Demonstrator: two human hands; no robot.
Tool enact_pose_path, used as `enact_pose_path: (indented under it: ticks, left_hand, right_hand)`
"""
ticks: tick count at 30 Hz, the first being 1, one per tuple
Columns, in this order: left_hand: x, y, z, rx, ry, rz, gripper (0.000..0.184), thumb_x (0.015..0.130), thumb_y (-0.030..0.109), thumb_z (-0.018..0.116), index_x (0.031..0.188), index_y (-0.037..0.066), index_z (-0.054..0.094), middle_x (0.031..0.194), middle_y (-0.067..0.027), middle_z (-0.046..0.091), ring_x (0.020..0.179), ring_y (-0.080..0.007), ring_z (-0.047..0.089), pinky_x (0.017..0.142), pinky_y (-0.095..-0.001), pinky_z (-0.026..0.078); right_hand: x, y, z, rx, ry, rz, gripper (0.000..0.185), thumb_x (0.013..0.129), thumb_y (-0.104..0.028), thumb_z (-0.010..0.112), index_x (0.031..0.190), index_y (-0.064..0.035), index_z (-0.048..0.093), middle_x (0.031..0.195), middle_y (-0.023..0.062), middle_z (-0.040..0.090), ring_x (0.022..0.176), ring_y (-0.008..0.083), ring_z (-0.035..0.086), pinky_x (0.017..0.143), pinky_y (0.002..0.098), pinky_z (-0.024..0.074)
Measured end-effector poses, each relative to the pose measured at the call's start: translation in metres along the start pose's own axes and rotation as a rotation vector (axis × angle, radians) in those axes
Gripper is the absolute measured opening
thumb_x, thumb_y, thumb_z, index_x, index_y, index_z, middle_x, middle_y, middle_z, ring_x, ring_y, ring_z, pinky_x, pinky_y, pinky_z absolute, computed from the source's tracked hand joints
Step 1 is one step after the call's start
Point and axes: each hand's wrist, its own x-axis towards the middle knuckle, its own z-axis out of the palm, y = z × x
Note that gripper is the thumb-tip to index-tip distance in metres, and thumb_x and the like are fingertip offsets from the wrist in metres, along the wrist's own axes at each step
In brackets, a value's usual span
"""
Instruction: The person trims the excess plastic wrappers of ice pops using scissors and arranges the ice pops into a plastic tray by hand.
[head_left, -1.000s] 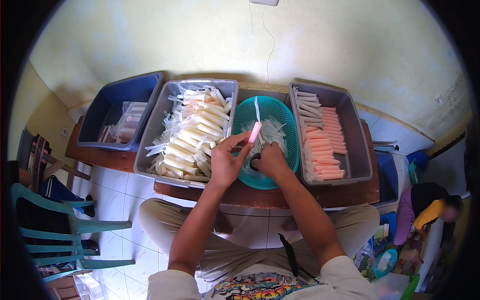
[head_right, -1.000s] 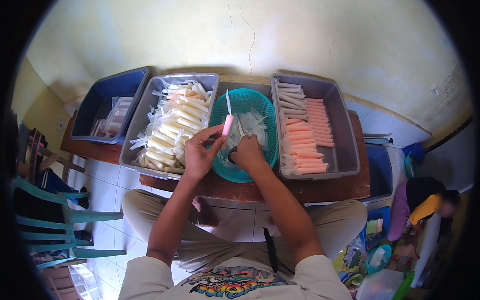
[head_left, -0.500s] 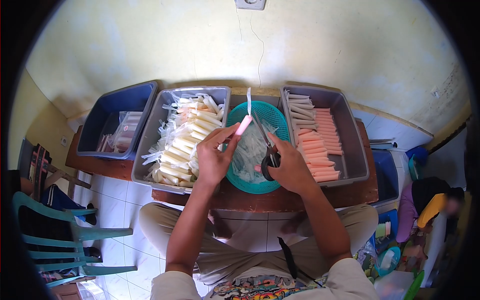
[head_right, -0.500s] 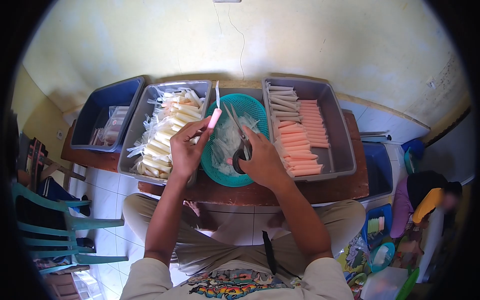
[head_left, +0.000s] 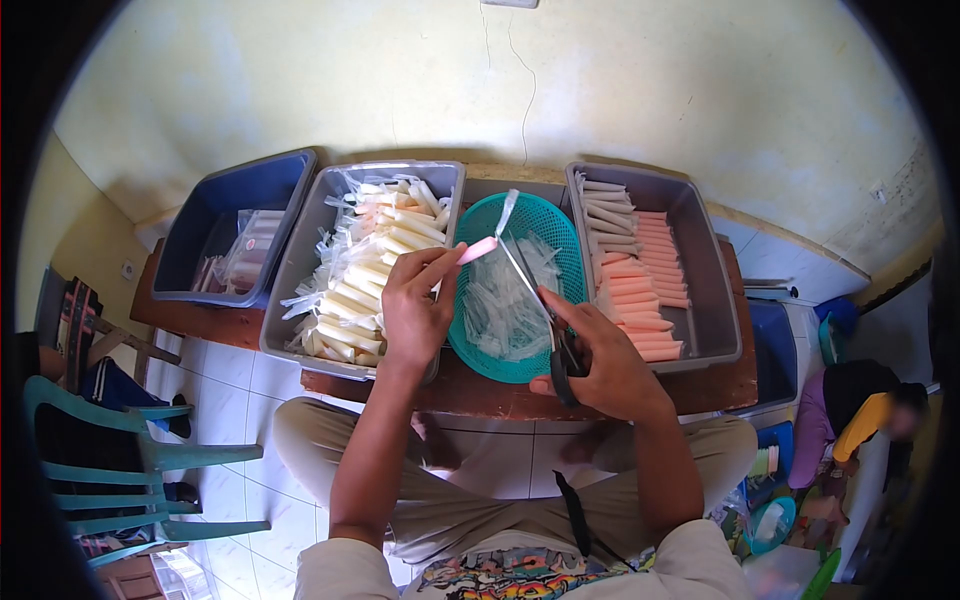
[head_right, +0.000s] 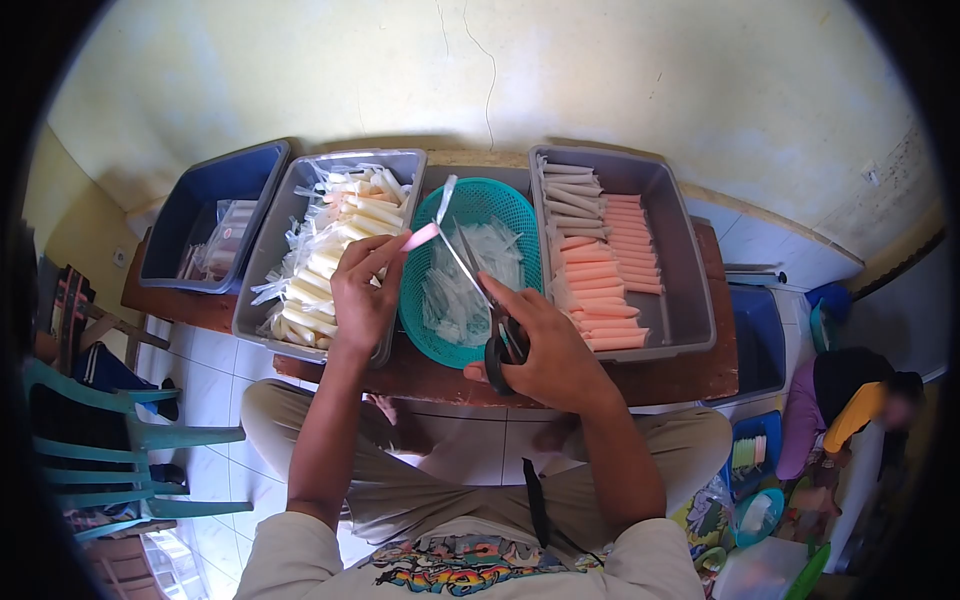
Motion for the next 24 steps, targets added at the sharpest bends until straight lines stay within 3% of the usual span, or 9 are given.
enact_pose_path:
  ticks: [1,3,6,24]
  left_hand:
    - [-0.002,0.001,0.000,0.000,-0.002,-0.001,0.035,0.087,-0.004,0.079,0.119,0.011,0.082,0.104,-0.0088,0.076,0.094,-0.0271,0.071,0.080,-0.0385,0.058]
    - [-0.006,0.002,0.000,0.031,-0.049,0.032,0.036,0.088,-0.004,0.079,0.120,0.012,0.082,0.106,-0.0103,0.076,0.096,-0.0276,0.072,0.083,-0.0381,0.058]
    - [-0.010,0.003,0.001,0.048,-0.072,0.075,0.036,0.088,-0.004,0.078,0.119,0.012,0.082,0.106,-0.0089,0.075,0.096,-0.0268,0.071,0.083,-0.0383,0.057]
    - [-0.014,0.002,0.003,0.085,-0.108,0.163,0.044,0.080,-0.010,0.077,0.117,0.013,0.082,0.109,-0.0064,0.074,0.095,-0.0256,0.070,0.084,-0.0384,0.058]
  right_hand:
    - [0.001,0.001,0.003,0.002,-0.001,0.002,0.107,0.074,-0.044,0.097,0.163,-0.0148,0.046,0.112,0.0132,0.062,0.097,0.0267,0.064,0.087,0.0399,0.0530]
    - [0.004,0.001,0.007,-0.037,0.046,0.013,0.108,0.073,-0.038,0.098,0.164,-0.0182,0.046,0.109,0.0089,0.058,0.084,0.0193,0.057,0.076,0.0331,0.0512]
    - [0.005,-0.003,0.007,-0.046,0.005,0.076,0.102,0.075,-0.041,0.097,0.162,-0.0152,0.049,0.106,0.0114,0.060,0.087,0.0240,0.063,0.080,0.0385,0.0525]
    - [0.010,0.009,0.020,-0.001,0.057,0.055,0.099,0.076,-0.039,0.096,0.161,-0.0140,0.051,0.097,0.0094,0.058,0.082,0.0213,0.059,0.077,0.0359,0.0513]
